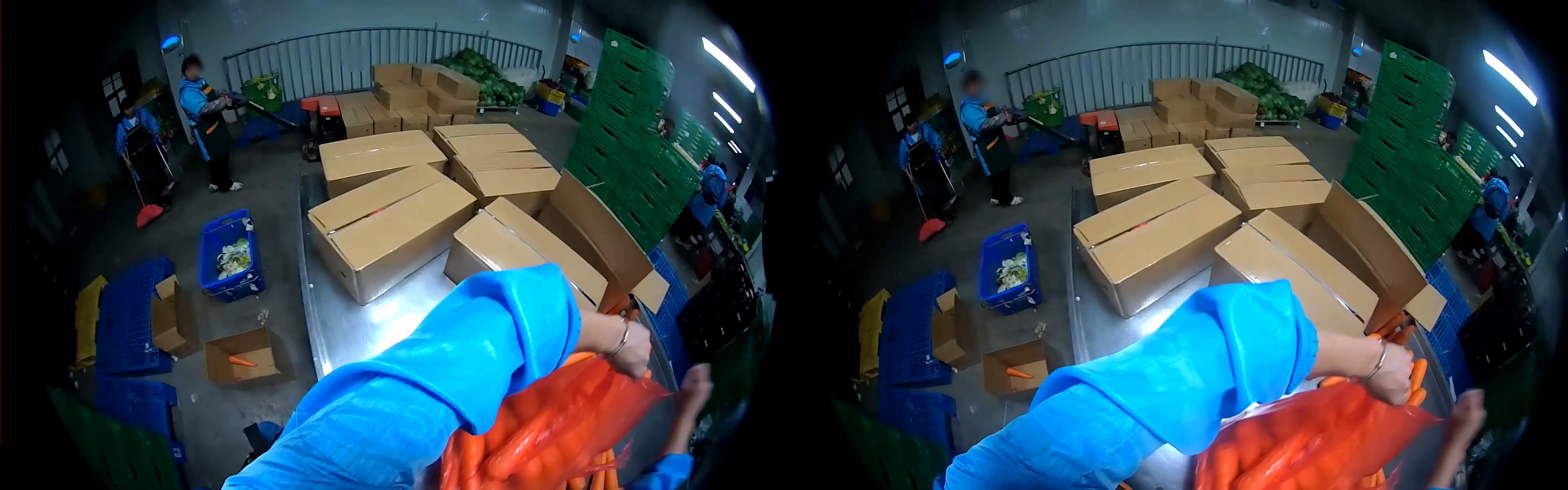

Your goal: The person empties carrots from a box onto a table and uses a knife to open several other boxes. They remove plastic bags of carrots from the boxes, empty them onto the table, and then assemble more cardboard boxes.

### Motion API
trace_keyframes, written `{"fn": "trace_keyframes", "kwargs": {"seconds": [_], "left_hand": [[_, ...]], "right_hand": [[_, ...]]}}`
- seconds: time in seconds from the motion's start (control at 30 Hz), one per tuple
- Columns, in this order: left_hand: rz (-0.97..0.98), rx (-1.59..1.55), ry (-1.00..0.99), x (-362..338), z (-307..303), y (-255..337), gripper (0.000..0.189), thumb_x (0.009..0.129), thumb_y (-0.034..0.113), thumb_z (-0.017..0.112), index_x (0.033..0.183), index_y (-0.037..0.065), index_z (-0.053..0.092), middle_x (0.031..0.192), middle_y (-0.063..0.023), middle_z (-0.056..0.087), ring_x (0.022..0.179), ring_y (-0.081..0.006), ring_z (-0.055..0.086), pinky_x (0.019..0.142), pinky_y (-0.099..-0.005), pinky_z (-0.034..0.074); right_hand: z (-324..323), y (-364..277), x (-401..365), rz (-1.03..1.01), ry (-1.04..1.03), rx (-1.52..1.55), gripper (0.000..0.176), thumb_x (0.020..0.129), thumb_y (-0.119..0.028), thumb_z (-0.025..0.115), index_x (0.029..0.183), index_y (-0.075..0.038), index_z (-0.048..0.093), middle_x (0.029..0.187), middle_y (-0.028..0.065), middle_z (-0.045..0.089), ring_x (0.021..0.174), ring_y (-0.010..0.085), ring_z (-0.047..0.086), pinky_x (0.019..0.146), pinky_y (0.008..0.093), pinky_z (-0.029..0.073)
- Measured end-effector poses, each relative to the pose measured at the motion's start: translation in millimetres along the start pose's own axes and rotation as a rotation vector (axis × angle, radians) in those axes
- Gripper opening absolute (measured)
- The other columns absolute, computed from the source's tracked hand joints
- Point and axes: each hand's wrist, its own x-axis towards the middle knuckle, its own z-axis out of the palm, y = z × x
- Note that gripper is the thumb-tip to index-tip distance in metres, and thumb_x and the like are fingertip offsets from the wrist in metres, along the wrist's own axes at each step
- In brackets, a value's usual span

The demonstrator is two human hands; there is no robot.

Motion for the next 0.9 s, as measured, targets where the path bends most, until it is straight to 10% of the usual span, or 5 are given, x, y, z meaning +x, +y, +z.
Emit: {"fn": "trace_keyframes", "kwargs": {"seconds": [0.33,0.43,0.63,0.73,0.9], "left_hand": [[-0.027,-0.352,0.621,-15.0,43.4,57.7,0.017,0.079,0.022,0.052,0.077,0.011,0.065,0.077,-0.0115,0.064,0.073,-0.0308,0.063,0.059,-0.044,0.049],[-0.161,-0.542,0.801,-22.7,37.6,100.6,0.024,0.082,0.031,0.057,0.071,0.01,0.06,0.064,-0.0115,0.059,0.062,-0.0306,0.06,0.053,-0.0426,0.046],[-0.041,-0.752,0.785,-44.3,83.9,164.7,0.016,0.08,0.024,0.062,0.083,0.009,0.059,0.072,-0.0097,0.058,0.068,-0.0281,0.06,0.058,-0.0377,0.048],[-0.207,-0.527,0.588,-70.0,103.8,152.3,0.075,0.072,0.026,0.07,0.133,0.009,0.031,0.113,-0.015,0.048,0.106,-0.0295,0.047,0.086,-0.04,0.039],[-0.369,-0.744,0.382,-56.9,144.0,127.8,0.079,0.066,0.011,0.068,0.135,0.008,0.031,0.127,-0.0163,0.042,0.112,-0.0303,0.046,0.091,-0.0361,0.038]], "right_hand": [[-159.9,-165.3,-46.0,0.325,-0.404,0.276,0.056,0.081,-0.026,0.064,0.129,-0.011,0.038,0.111,0.0085,0.052,0.089,0.0208,0.058,0.073,0.0291,0.05],[-38.2,-210.3,-153.7,-0.084,-0.542,0.31,0.107,0.061,-0.043,0.08,0.136,0.003,0.019,0.137,0.0225,0.025,0.129,0.0367,0.02,0.106,0.0432,0.019],[44.6,-228.8,-222.8,0.888,0.075,1.113,0.02,0.089,-0.011,0.042,0.102,-0.003,0.054,0.093,0.0025,0.059,0.083,0.0116,0.057,0.069,0.0259,0.048],[13.6,-236.9,-207.1,1.324,0.385,1.431,0.02,0.092,-0.01,0.041,0.105,-0.002,0.054,0.09,0.0056,0.059,0.081,0.014,0.058,0.072,0.028,0.05],[-11.0,-279.4,-188.8,0.92,0.277,1.061,0.017,0.087,-0.007,0.042,0.094,0.0,0.057,0.085,0.0027,0.055,0.077,0.0106,0.049,0.071,0.0245,0.042]]}}
